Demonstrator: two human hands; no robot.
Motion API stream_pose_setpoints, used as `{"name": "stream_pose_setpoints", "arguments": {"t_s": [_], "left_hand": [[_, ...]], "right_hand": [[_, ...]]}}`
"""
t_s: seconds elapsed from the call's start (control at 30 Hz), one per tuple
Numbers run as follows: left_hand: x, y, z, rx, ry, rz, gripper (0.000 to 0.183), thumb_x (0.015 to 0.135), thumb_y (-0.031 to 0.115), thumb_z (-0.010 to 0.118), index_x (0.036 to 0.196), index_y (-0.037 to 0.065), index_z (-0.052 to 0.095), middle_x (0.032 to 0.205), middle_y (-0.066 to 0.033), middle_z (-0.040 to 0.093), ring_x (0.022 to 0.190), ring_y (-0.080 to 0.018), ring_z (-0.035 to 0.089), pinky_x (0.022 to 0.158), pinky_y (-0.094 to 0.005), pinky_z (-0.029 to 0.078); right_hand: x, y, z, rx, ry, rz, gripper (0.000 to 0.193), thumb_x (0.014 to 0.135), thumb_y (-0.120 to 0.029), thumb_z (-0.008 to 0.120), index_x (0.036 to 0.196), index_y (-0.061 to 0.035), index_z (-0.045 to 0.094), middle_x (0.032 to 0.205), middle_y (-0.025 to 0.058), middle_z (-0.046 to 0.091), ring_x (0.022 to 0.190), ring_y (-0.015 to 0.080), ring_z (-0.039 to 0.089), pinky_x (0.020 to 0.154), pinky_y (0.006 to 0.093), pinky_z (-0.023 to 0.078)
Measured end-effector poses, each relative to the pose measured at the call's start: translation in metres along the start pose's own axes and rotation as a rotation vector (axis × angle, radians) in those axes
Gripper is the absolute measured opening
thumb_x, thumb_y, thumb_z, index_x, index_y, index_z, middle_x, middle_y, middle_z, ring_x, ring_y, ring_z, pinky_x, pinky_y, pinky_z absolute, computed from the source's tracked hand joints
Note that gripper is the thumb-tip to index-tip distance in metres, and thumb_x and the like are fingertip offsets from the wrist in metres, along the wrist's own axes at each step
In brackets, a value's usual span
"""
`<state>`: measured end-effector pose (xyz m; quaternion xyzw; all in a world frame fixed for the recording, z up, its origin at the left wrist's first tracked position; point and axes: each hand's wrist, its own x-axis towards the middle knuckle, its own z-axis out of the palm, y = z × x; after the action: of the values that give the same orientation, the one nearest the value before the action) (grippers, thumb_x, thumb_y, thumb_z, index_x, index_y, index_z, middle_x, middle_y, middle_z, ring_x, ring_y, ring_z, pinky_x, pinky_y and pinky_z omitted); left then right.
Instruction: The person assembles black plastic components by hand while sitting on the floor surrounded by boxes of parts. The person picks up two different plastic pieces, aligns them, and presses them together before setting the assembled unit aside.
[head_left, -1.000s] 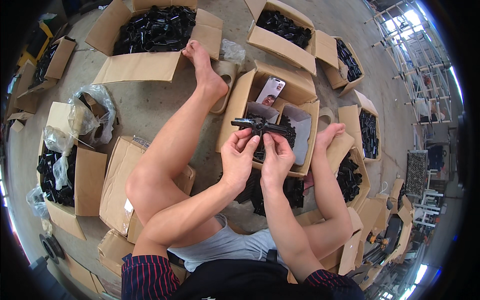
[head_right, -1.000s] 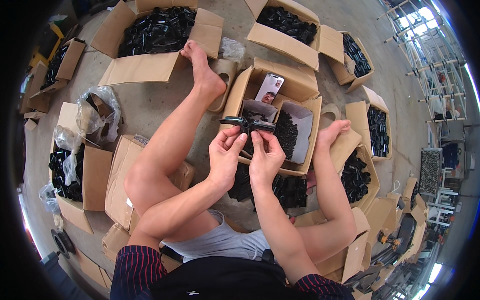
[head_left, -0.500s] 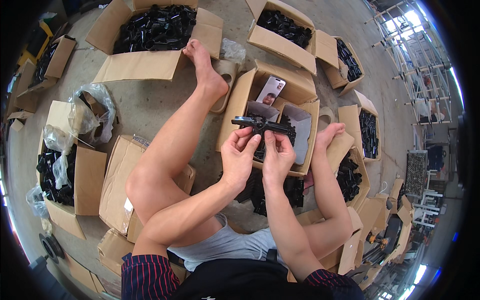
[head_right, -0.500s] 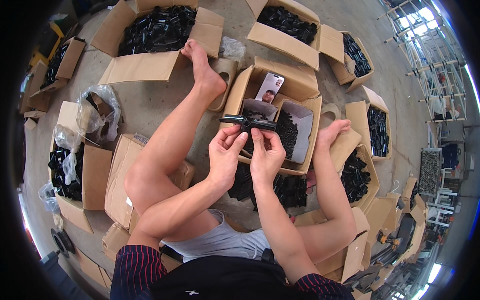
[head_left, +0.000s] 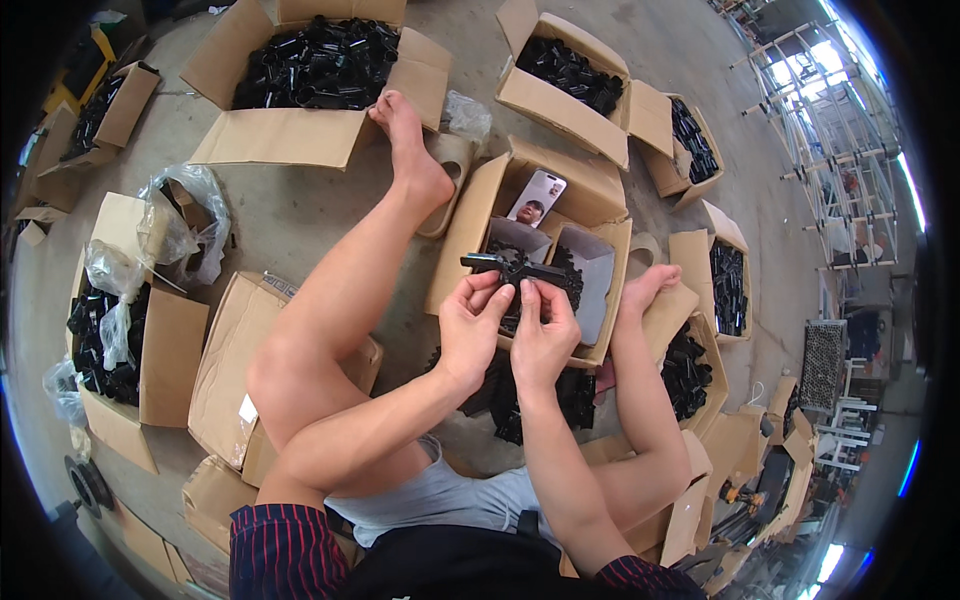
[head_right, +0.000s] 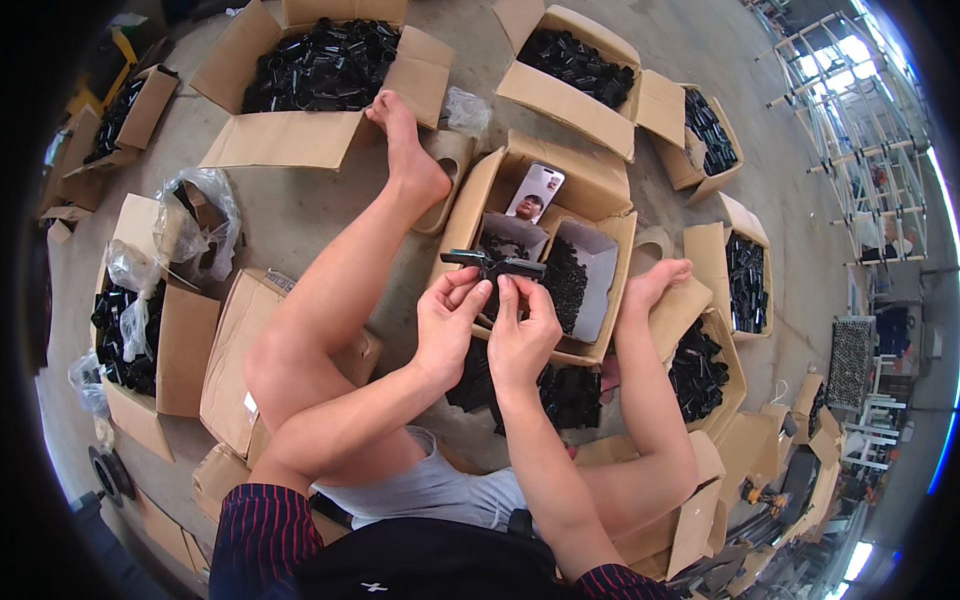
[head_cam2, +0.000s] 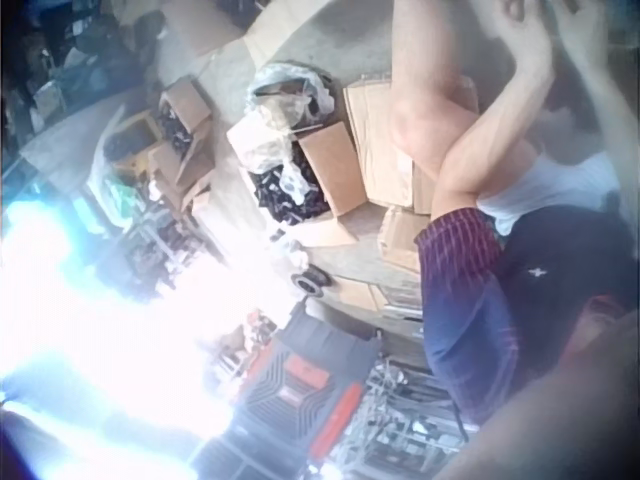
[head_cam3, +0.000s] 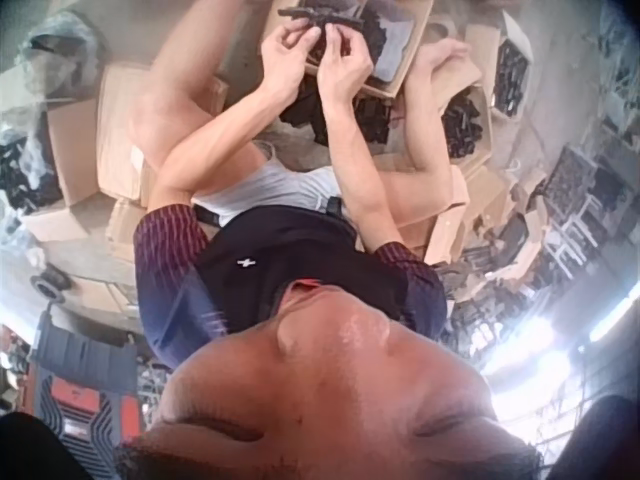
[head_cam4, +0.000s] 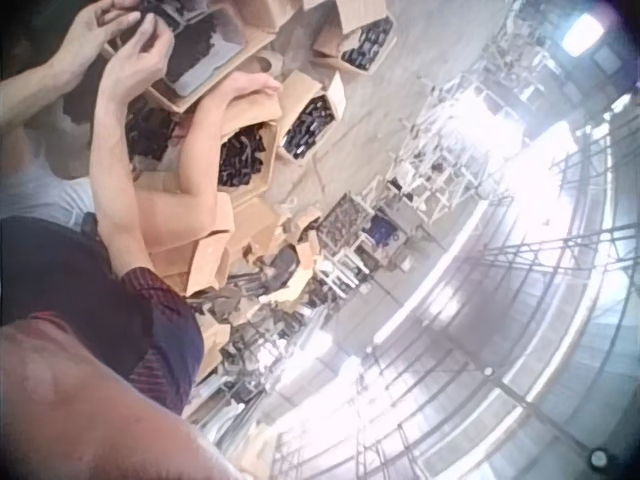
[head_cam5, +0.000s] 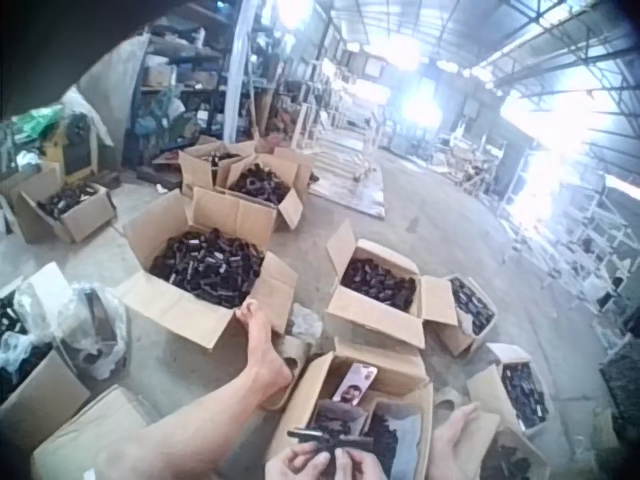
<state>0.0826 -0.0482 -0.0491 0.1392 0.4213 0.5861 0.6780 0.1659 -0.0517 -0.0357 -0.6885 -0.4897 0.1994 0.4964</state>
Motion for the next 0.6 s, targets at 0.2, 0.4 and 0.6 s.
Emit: {"name": "stream_pose_setpoints", "arguments": {"t_s": [0.2,0.4,0.6], "left_hand": [[-0.002,-0.004,0.001,0.029,-0.018,-0.02,0.022,0.095,-0.002,0.065,0.116,-0.004,0.057,0.111,-0.0109,0.07,0.101,-0.0117,0.065,0.09,-0.0249,0.053],[-0.006,-0.001,0.004,0.004,-0.034,-0.008,0.02,0.095,-0.003,0.064,0.114,-0.004,0.057,0.111,-0.0104,0.07,0.101,-0.011,0.065,0.088,-0.0247,0.053],[-0.005,0.001,0.002,-0.007,-0.032,-0.015,0.019,0.095,-0.003,0.064,0.114,-0.003,0.058,0.11,-0.0105,0.07,0.1,-0.0109,0.066,0.087,-0.0243,0.053]], "right_hand": [[-0.01,0.006,0.002,0.228,0.064,0.127,0.018,0.098,-0.014,0.069,0.099,0.0038,0.07,0.092,0.0054,0.071,0.084,0.0115,0.064,0.077,0.0273,0.052],[-0.012,0.021,0.0,0.379,0.109,0.156,0.016,0.094,-0.005,0.071,0.108,0.0034,0.07,0.101,0.0067,0.071,0.091,0.0119,0.065,0.084,0.0254,0.052],[-0.017,0.022,0.001,0.321,0.078,0.104,0.018,0.095,-0.003,0.069,0.112,0.0037,0.07,0.104,0.0072,0.071,0.093,0.0117,0.065,0.087,0.0263,0.053]]}}
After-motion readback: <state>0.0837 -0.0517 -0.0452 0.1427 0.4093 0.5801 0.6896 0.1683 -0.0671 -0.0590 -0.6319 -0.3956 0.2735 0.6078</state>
